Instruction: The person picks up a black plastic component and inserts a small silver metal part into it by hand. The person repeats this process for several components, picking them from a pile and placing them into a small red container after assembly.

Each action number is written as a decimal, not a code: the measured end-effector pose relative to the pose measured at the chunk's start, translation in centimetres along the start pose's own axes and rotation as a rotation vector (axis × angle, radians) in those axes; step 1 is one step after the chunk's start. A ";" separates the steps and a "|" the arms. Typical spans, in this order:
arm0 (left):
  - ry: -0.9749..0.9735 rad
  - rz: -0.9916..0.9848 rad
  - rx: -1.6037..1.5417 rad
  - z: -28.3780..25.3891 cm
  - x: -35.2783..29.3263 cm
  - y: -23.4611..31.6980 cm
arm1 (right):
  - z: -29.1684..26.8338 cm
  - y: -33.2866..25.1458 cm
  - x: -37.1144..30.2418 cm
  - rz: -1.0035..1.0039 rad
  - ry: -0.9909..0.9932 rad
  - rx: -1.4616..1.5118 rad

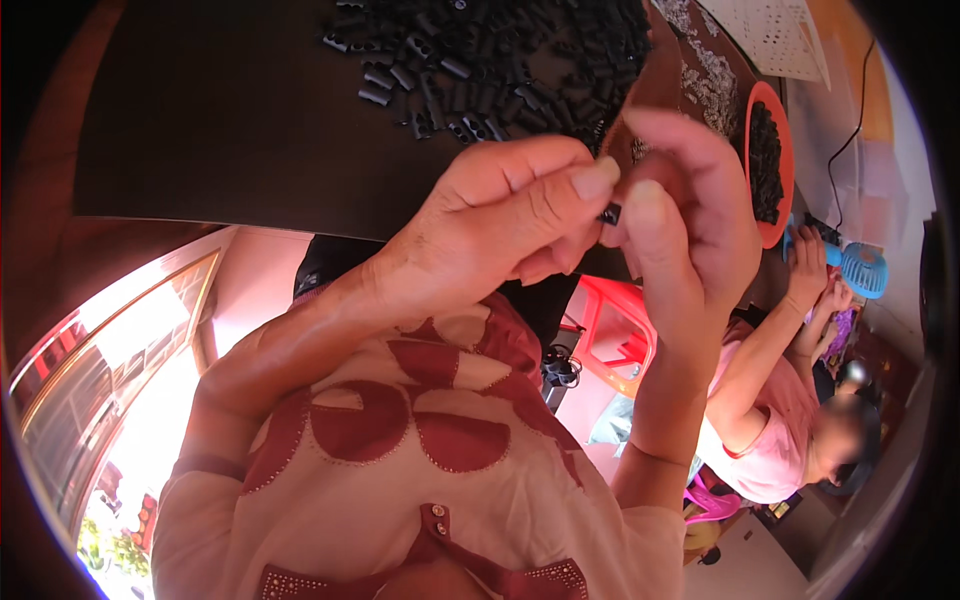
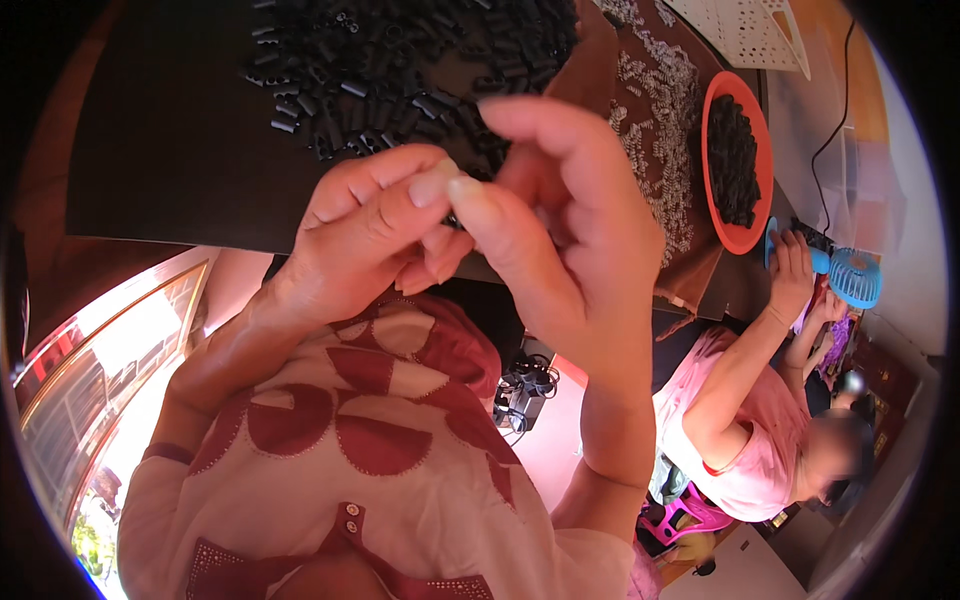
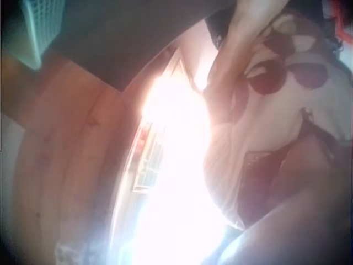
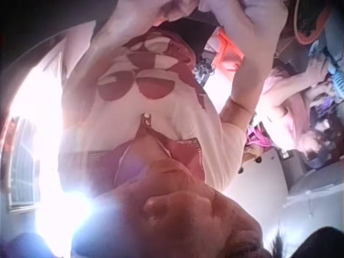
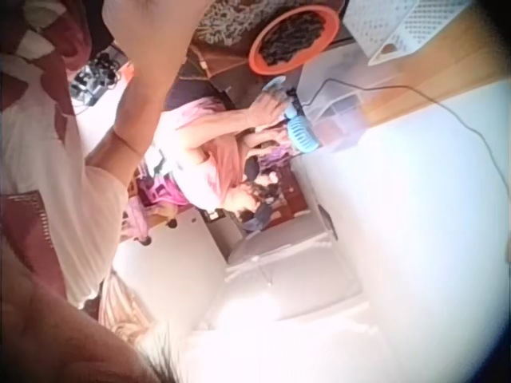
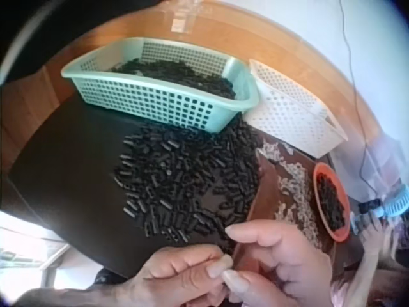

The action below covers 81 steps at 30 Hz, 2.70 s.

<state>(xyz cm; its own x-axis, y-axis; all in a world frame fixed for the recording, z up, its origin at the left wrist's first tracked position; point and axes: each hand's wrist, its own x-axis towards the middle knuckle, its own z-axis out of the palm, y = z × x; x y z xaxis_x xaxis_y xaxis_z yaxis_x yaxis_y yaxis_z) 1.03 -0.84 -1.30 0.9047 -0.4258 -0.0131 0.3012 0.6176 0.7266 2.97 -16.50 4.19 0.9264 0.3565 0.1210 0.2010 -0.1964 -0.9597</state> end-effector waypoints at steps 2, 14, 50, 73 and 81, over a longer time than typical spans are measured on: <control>-0.014 0.003 0.029 0.0 0.0 0.2 | -0.2 1.0 -0.5 -0.110 0.034 -0.101; 0.010 -0.027 0.087 0.1 -0.9 1.1 | 0.2 0.2 -0.6 -0.251 0.012 -0.327; -0.066 -0.109 0.049 -0.6 -2.4 2.3 | 1.0 0.4 10.7 -0.436 -0.290 -1.029; 0.027 -0.012 -0.022 -0.4 -2.2 1.7 | -0.8 -0.8 6.2 -0.100 -0.161 -0.421; 0.077 -0.025 -0.054 0.2 -1.7 1.3 | 0.0 -2.5 -0.2 0.045 -0.013 0.093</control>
<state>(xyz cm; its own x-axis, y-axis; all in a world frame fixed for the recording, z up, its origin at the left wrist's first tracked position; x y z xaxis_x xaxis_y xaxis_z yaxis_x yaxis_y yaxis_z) -0.21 0.52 -0.21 0.9166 -0.3905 -0.0853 0.3378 0.6428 0.6875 2.28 -16.08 6.51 0.9296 0.3608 0.0750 0.1286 -0.1268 -0.9836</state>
